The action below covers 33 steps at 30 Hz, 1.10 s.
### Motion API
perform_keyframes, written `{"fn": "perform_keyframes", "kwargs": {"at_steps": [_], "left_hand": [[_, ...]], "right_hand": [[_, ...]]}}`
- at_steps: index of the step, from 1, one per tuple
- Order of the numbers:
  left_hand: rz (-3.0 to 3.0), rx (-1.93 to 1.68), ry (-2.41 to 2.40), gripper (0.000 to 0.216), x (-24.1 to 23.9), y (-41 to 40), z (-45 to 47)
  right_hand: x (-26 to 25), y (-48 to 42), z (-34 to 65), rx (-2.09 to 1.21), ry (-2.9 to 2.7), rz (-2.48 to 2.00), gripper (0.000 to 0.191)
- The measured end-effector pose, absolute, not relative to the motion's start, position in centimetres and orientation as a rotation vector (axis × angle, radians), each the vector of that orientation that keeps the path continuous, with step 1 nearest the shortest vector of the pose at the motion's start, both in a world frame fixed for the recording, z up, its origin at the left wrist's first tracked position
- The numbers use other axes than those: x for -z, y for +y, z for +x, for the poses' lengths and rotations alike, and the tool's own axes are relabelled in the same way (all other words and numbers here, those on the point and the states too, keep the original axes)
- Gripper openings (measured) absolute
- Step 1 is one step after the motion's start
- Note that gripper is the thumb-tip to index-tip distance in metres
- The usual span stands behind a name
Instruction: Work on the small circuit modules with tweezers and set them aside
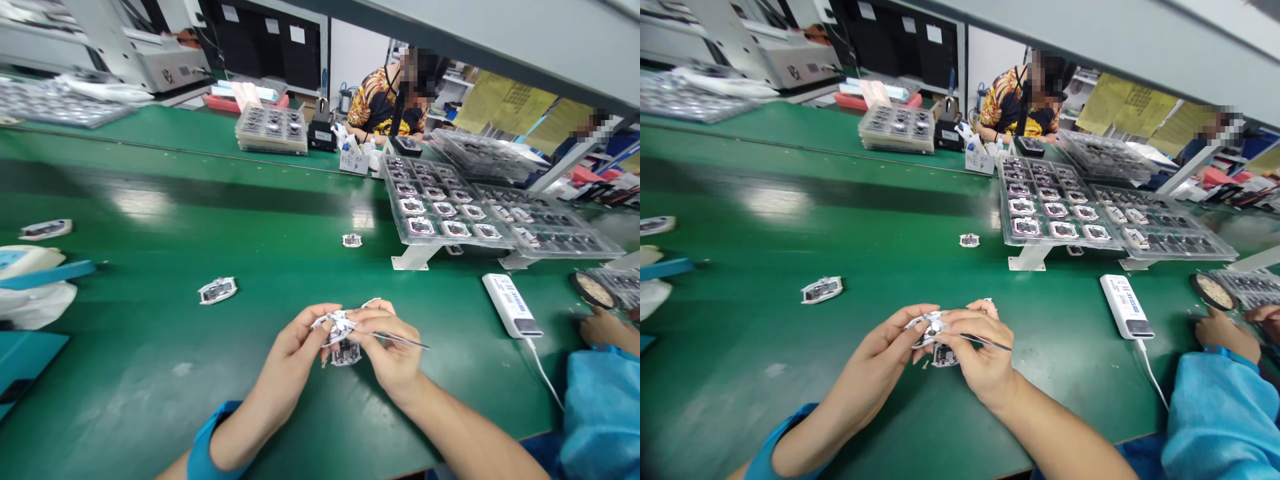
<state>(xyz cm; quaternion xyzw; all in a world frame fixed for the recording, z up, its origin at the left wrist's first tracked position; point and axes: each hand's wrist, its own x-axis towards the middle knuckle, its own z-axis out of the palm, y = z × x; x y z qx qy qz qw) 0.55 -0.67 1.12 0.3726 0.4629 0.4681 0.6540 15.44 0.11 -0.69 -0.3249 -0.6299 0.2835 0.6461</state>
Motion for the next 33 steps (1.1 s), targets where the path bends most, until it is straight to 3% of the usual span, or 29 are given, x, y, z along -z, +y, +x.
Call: {"fn": "perform_keyframes", "kwargs": {"at_steps": [23, 33], "left_hand": [[0.658, -1.076, 1.034, 0.034, -1.4, -0.6, 0.8], [0.594, -1.082, 1.046, 0.032, -1.8, -0.7, 1.0]], "right_hand": [[-0.2, -0.2, 16.0, -0.395, -1.772, -0.779, 0.012], [0.6, -0.2, 16.6, -0.365, -1.892, -0.781, 0.023]]}}
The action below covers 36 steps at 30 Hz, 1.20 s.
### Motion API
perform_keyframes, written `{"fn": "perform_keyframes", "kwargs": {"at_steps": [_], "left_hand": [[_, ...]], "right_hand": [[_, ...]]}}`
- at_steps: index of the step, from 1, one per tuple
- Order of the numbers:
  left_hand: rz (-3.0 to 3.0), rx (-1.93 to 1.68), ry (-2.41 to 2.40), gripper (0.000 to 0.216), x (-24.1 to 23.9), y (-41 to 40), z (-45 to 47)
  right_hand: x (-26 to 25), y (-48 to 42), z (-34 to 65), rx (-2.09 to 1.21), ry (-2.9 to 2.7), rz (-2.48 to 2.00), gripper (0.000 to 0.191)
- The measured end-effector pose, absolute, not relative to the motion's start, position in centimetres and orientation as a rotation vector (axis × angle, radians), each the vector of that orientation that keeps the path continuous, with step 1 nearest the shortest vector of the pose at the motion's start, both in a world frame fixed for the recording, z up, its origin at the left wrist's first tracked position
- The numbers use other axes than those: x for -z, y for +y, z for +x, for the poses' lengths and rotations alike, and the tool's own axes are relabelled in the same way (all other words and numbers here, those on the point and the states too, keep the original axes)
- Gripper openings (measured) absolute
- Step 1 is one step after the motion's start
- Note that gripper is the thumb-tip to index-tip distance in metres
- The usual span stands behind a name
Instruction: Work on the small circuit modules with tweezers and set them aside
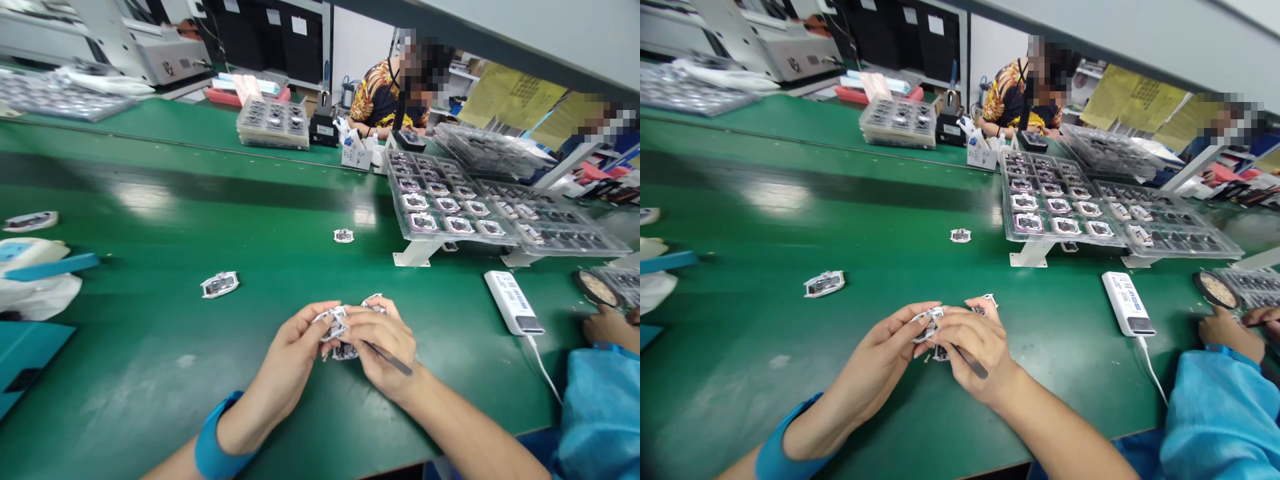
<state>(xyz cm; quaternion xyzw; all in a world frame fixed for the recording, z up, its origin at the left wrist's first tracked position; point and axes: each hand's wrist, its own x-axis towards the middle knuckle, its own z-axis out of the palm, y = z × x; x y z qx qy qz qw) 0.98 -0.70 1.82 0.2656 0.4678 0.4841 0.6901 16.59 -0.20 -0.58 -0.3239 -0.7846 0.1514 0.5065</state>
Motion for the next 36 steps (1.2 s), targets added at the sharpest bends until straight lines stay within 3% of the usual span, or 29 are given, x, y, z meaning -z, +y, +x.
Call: {"fn": "perform_keyframes", "kwargs": {"at_steps": [8, 15, 17, 23, 36], "left_hand": [[0.693, -1.082, 1.052, 0.035, -1.5, -0.7, 1.1], [0.807, -1.096, 1.085, 0.034, -1.7, -0.6, 0.7], [0.814, -1.092, 1.097, 0.034, -2.0, -0.6, 0.7], [0.816, -1.097, 1.117, 0.034, -2.5, -0.7, 0.7], [0.842, -1.047, 1.064, 0.032, -1.9, -0.3, 0.5]], "right_hand": [[0.1, -0.3, 16.1, -0.409, -1.771, -0.819, 0.019], [-0.4, 0.6, 16.1, -0.775, -1.19, -0.883, 0.005], [-0.2, 1.2, 16.4, -0.816, -1.112, -0.998, 0.009], [1.2, 1.9, 16.6, -0.748, -1.469, -1.315, 0.012], [0.9, 1.9, 16.7, -0.529, -1.804, -1.267, 0.008]]}}
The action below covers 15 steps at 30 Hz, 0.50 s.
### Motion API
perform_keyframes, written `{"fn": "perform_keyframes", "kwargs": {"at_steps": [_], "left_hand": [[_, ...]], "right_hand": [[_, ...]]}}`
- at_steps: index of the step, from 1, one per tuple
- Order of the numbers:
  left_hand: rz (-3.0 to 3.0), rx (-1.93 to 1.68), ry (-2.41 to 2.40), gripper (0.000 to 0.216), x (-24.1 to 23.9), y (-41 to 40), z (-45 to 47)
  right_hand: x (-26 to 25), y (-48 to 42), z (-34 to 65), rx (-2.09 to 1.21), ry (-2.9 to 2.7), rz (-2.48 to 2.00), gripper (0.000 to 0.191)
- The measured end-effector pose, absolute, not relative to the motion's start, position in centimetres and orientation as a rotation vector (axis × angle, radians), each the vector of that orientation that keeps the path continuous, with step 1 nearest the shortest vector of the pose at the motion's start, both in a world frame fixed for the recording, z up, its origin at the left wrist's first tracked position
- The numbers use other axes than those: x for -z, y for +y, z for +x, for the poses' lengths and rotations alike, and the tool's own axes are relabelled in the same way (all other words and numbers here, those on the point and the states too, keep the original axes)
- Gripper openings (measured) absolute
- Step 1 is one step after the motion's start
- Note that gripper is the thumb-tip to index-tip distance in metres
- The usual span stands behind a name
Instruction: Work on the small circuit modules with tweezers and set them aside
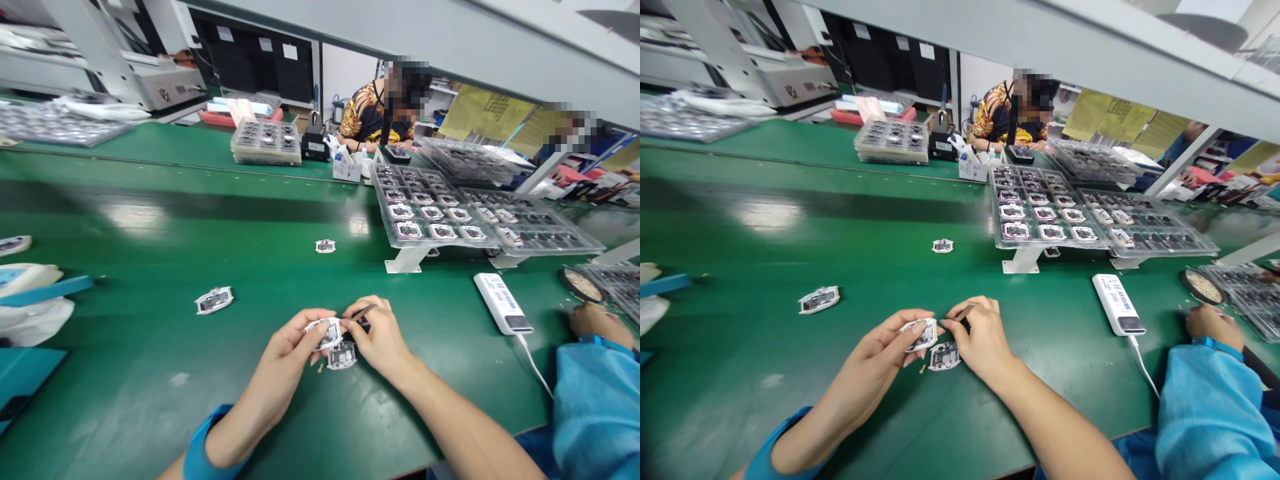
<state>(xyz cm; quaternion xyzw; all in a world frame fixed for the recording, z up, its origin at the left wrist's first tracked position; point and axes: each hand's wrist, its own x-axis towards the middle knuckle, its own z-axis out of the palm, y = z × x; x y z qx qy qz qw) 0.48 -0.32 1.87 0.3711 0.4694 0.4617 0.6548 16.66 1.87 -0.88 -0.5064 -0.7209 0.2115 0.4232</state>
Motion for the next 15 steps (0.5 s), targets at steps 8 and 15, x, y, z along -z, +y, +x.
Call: {"fn": "perform_keyframes", "kwargs": {"at_steps": [8, 15], "left_hand": [[0.776, -0.992, 0.991, 0.029, -2.7, -0.2, 0.0], [0.822, -0.948, 1.011, 0.033, -2.2, -0.1, -0.3]], "right_hand": [[0.7, 2.0, 16.9, -0.545, -1.854, -1.214, 0.013], [-0.4, 1.9, 17.4, -0.864, -1.217, -0.998, 0.012]]}}
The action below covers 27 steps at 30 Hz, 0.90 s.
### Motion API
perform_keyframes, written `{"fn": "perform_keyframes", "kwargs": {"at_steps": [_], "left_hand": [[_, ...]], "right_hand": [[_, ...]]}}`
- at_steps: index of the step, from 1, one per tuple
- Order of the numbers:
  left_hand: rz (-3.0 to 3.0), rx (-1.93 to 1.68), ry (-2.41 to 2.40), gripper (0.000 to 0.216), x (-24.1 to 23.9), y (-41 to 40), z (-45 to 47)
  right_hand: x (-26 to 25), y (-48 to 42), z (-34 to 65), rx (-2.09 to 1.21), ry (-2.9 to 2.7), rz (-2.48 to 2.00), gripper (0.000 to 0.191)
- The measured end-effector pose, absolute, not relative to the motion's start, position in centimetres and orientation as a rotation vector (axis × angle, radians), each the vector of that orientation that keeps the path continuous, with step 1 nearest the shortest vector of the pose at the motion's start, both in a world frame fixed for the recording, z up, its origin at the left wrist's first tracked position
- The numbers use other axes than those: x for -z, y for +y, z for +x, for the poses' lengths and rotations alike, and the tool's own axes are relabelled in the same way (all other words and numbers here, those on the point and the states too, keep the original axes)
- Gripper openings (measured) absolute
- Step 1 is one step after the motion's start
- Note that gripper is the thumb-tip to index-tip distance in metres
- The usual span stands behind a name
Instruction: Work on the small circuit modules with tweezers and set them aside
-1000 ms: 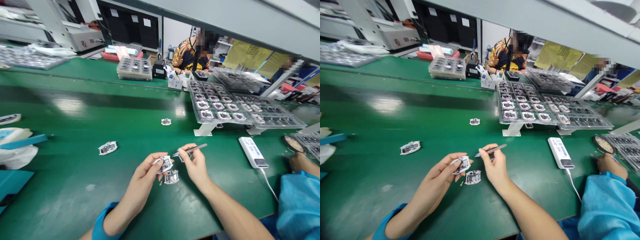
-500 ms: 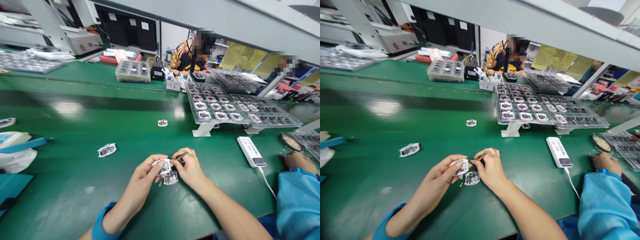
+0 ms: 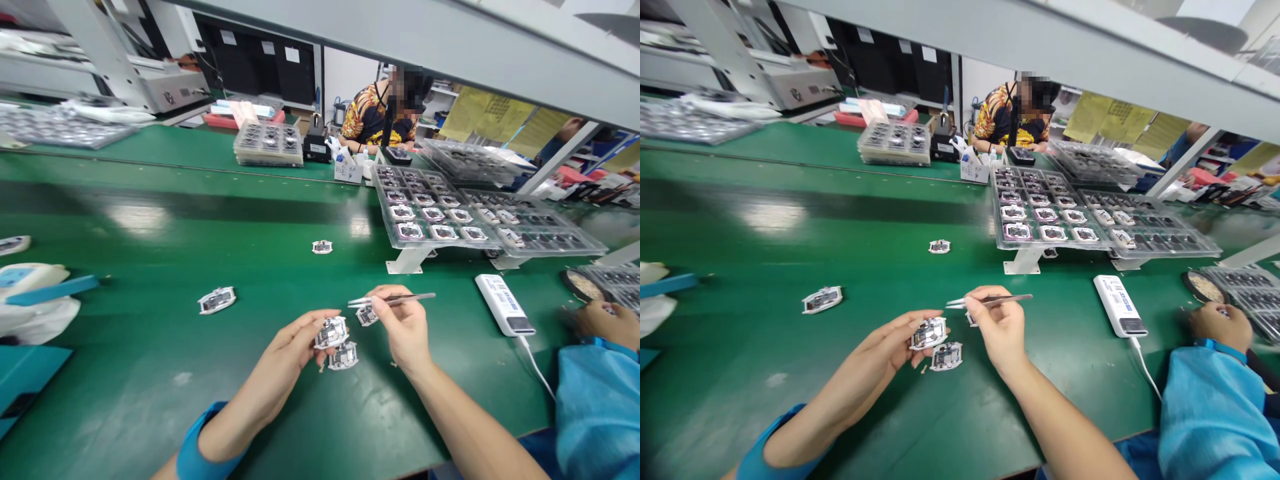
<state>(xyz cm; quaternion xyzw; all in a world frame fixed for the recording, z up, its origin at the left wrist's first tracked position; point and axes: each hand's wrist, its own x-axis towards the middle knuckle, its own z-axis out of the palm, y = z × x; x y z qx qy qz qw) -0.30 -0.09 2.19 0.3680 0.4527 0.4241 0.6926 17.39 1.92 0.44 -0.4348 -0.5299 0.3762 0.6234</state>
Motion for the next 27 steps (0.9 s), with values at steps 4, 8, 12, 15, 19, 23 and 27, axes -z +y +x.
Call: {"fn": "perform_keyframes", "kwargs": {"at_steps": [4, 8, 12, 15, 19, 23, 27], "left_hand": [[0.84, -0.932, 1.024, 0.031, -2.1, -0.2, -0.3], [0.869, -0.924, 1.035, 0.029, -2.3, -0.3, -0.2], [0.889, -0.911, 1.049, 0.028, -2.4, -0.2, -0.1], [0.914, -0.906, 1.064, 0.03, -2.2, -0.3, -0.2], [0.992, -0.893, 1.082, 0.032, -1.7, -0.2, -0.3], [1.072, -0.879, 1.104, 0.033, -1.7, -0.2, -0.2], [1.134, -0.883, 1.134, 0.03, -2.0, -0.2, -0.1]], "right_hand": [[-0.7, 1.3, 16.8, -1.094, -1.267, -0.946, 0.014], [-0.6, 0.9, 16.3, -0.999, -1.401, -0.974, 0.009], [-0.6, 1.1, 16.5, -1.035, -1.437, -0.962, 0.008], [-0.5, 1.2, 16.5, -1.133, -1.357, -0.989, 0.013], [-0.5, 1.2, 16.3, -1.15, -1.23, -1.082, 0.016], [-0.7, 0.9, 16.1, -1.119, -1.213, -1.136, 0.014], [-0.7, 0.9, 16.0, -1.155, -1.203, -1.143, 0.014]]}}
